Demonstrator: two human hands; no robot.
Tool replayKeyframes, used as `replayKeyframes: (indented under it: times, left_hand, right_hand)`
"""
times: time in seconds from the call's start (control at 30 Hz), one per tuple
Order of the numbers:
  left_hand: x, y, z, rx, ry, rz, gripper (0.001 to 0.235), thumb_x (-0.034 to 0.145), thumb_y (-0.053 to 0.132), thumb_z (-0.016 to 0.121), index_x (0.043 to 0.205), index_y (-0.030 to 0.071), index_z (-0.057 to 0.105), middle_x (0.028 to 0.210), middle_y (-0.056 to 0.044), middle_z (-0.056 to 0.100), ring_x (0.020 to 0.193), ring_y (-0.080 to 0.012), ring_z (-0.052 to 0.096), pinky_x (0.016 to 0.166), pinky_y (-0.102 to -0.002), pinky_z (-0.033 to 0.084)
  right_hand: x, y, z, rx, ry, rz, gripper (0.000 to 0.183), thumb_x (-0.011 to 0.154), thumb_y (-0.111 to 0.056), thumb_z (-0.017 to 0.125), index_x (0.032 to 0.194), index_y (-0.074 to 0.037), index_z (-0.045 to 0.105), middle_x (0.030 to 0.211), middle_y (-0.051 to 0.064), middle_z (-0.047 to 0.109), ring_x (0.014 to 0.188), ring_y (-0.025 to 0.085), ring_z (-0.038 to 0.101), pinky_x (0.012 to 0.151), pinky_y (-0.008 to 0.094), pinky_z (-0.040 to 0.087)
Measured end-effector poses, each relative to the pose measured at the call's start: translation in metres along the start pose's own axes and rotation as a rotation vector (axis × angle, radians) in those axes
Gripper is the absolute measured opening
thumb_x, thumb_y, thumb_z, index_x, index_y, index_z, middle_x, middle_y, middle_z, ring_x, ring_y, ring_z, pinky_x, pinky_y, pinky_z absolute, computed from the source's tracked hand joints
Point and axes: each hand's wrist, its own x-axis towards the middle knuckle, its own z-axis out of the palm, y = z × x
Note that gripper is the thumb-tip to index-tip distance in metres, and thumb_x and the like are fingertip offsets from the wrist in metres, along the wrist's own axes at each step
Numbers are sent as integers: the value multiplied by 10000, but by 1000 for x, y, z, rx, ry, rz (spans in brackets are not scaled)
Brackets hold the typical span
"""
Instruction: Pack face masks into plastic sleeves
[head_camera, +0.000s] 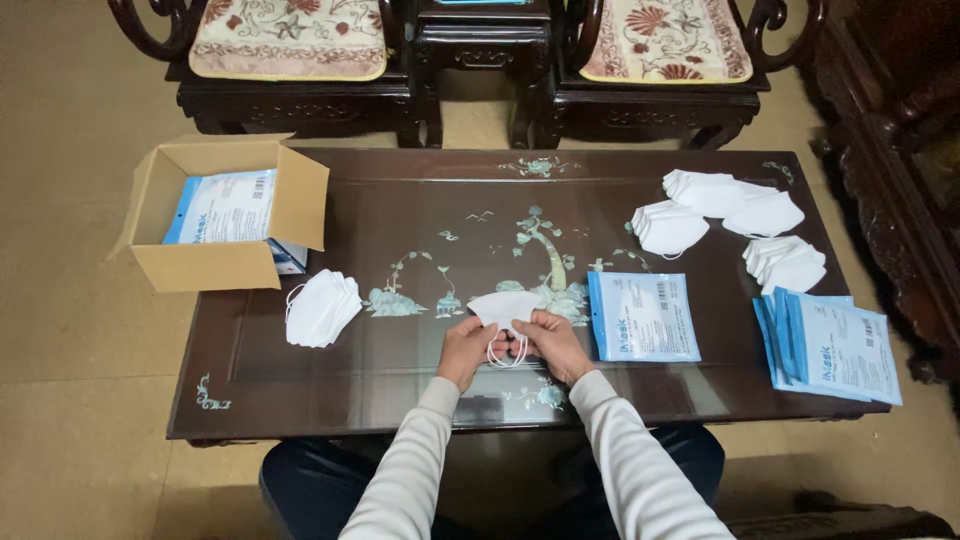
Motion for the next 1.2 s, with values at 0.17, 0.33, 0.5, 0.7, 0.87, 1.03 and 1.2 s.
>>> replayKeyframes:
  times: [0.17, 0.33, 0.5, 0.7, 0.87, 1.03, 1.2]
  left_hand:
    - [-8, 7, 1, -18, -2, 4, 265, 942, 84, 694, 1173, -43, 662, 938, -228, 726, 721, -287, 775, 635, -372, 685]
    - [-8, 9, 2, -12, 44, -13, 249, 888, 44, 734, 1125, -28, 703, 925, -233, 745, 698, -282, 779, 626, -383, 687]
    - [24, -25, -15, 1, 51, 55, 113, 856, -43, 696, 941, -18, 767, 891, -235, 727, 709, -284, 759, 593, -367, 678]
    - [-24, 18, -3, -408, -100, -112, 544, 1033, 534, 559, 1364, 107, 625, 1308, -110, 649, 1218, -261, 646, 1059, -429, 527]
    - [-32, 15, 21, -271, 78, -51, 536, 975, 234, 739, 1388, -38, 532, 1322, -224, 611, 1240, -346, 611, 1031, -515, 519]
    - [-16, -2, 18, -175, 157, -43, 516, 952, 221, 780, 1350, -46, 590, 1278, -234, 631, 1194, -358, 639, 930, -529, 584]
    - [-16, 3, 11, -152, 131, -58, 489, 949, 206, 784, 1336, -32, 606, 1303, -237, 636, 1205, -396, 642, 928, -545, 593]
  right_hand:
    - [16, 17, -11, 2, -24, -5, 84, 898, -56, 752, 904, 15, 706, 731, 132, 732, 579, 219, 752, 545, 323, 667]
    - [-4, -1, -7, -8, -66, -3, 58, 893, -16, 739, 940, 16, 724, 799, 112, 744, 662, 226, 770, 608, 350, 676]
    - [8, -1, -22, 163, -58, 129, 235, 935, -130, 665, 1096, 31, 718, 862, 155, 752, 726, 271, 766, 660, 407, 673]
    - [49, 47, -35, 27, 49, 19, 344, 804, 1, 816, 1139, 16, 736, 899, 175, 780, 724, 249, 781, 633, 362, 661]
    - [49, 56, -25, -8, 200, -32, 340, 800, -25, 824, 1133, -11, 758, 871, 142, 779, 738, 220, 771, 626, 328, 654]
    - [-17, -11, -43, -535, 347, -549, 178, 944, -210, 736, 1030, -59, 776, 873, 195, 749, 883, 277, 739, 749, 448, 573]
    - [-4, -14, -126, -1151, 666, -771, 425, 955, -326, 735, 1254, -28, 698, 1178, 155, 683, 1104, 387, 677, 944, 488, 556]
